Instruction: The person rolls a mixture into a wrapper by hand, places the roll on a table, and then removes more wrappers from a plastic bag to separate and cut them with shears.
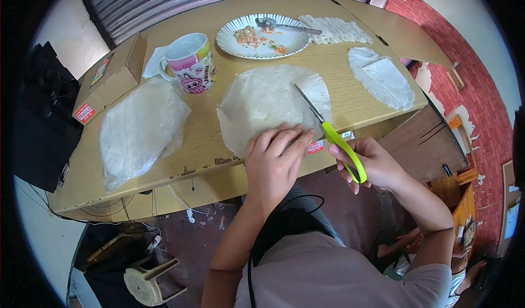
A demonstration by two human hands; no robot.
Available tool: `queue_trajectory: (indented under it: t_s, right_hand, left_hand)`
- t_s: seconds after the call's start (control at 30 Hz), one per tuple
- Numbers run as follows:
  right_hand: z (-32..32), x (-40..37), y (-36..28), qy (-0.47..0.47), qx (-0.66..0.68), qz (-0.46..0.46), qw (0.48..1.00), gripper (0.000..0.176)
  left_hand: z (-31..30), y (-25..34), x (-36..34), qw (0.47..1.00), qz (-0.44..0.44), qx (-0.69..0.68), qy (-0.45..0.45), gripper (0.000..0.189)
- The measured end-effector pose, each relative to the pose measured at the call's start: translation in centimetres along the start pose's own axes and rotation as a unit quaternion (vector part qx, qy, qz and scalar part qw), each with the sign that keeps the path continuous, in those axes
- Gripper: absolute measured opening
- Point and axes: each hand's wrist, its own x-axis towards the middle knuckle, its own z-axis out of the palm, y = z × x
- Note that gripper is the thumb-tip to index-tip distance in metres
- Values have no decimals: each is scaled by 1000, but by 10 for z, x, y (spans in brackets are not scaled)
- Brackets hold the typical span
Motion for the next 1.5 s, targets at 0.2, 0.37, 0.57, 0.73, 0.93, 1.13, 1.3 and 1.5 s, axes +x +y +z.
queue_trajectory:
  t_s: [0.2, 0.37, 0.57, 0.73, 0.93, 1.13, 1.3, 1.5]
  right_hand:
    - [-1, 9, -2, 9, 0, 7, 1000, 51]
    - [0, 11, -3, -4, -5, -2, 1000, 52]
    - [-1, 13, -10, 7, -26, 9, 1000, 54]
    - [-3, 18, -17, 14, -25, 19, 999, 57]
    - [-2, 21, -18, 15, -37, 11, 999, 57]
    - [-1, 24, -22, 19, -17, 10, 1000, 58]
    - [-1, 28, -24, 23, -17, 19, 999, 56]
    - [0, 27, -27, 21, -32, 10, 999, 61]
  left_hand:
    - [-1, 0, 0, 1000, -1, -3, -2, 35]
    - [-1, 0, 1, 1000, 0, -7, -5, 34]
    - [-1, -1, 2, 1000, 4, -12, 2, 33]
    - [-1, -2, 2, 1000, 12, -13, 6, 33]
    - [-2, -1, 2, 1000, 13, -13, 8, 33]
    - [-1, -2, 2, 1000, 15, -7, 6, 35]
    - [-1, -2, 1, 1000, 13, -5, 7, 36]
    - [-1, -2, 2, 1000, 11, -7, 5, 36]
